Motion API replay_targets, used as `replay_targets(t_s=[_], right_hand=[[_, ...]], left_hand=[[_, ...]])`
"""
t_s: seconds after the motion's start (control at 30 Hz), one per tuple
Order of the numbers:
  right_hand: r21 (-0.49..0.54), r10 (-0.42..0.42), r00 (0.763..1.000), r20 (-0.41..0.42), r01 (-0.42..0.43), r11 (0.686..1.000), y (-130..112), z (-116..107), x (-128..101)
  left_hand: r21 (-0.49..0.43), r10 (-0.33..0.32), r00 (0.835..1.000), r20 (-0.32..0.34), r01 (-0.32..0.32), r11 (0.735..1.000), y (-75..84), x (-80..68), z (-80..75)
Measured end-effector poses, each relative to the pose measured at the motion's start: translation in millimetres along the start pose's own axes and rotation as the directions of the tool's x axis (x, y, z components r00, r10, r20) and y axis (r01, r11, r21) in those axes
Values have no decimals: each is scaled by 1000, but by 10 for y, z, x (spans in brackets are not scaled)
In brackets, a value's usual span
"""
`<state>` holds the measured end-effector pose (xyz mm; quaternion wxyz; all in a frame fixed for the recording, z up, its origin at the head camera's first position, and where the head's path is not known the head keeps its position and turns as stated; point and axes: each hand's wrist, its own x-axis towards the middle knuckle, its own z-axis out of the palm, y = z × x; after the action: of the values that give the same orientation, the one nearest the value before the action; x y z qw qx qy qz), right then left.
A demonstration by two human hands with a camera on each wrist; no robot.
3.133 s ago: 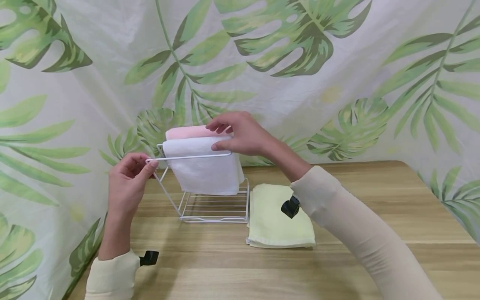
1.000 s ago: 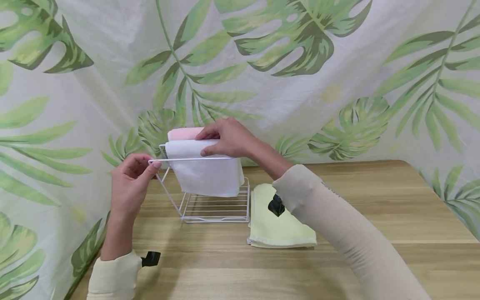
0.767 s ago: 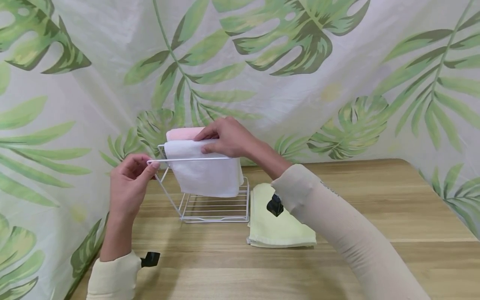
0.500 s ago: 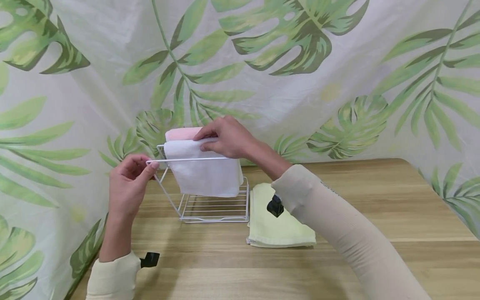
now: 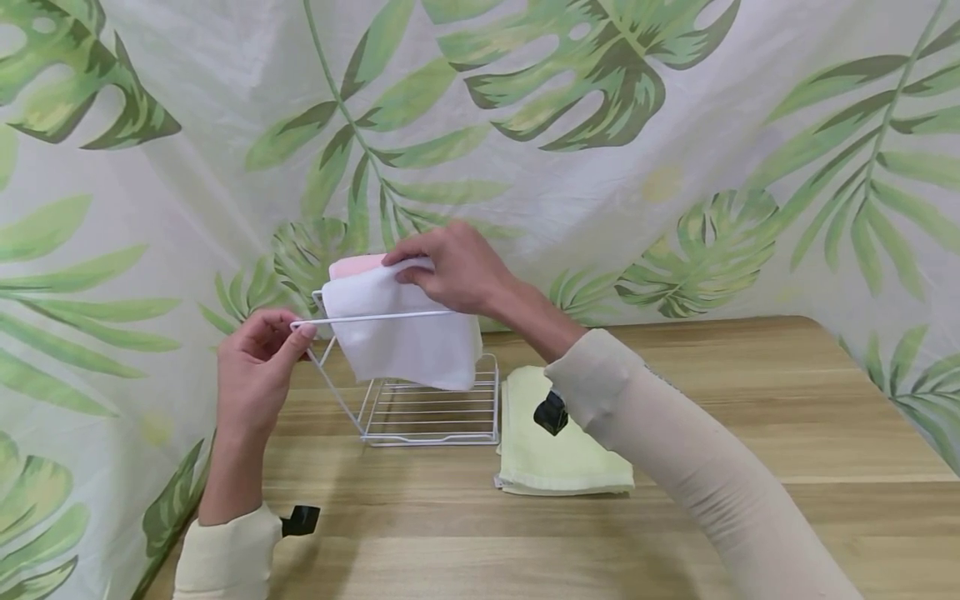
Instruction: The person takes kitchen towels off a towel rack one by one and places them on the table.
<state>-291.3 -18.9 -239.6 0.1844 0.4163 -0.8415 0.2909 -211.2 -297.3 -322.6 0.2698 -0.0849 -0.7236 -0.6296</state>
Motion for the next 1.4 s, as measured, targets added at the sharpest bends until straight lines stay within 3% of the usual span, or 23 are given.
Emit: replay_targets(t_s=[0.53, 0.93, 1.23, 1.4], right_hand=[[-18, -133, 989, -70, 132, 991, -215, -154, -115], [-52, -262, 955, -138, 257, 965, -330, -200, -367], [-68, -367, 905, -216, 361, 930, -359, -189, -539], [-66, -410, 871, -272, 408, 911, -370, -201, -616]], left_hand=[[16, -6, 1000, -16, 6, 1000, -23, 7, 3], [13, -8, 1000, -28, 8, 1000, -11, -2, 21], [-56, 17, 999, -37, -19, 998, -35, 3, 32], [-44, 34, 999, -33, -35, 998, -38, 9, 35]])
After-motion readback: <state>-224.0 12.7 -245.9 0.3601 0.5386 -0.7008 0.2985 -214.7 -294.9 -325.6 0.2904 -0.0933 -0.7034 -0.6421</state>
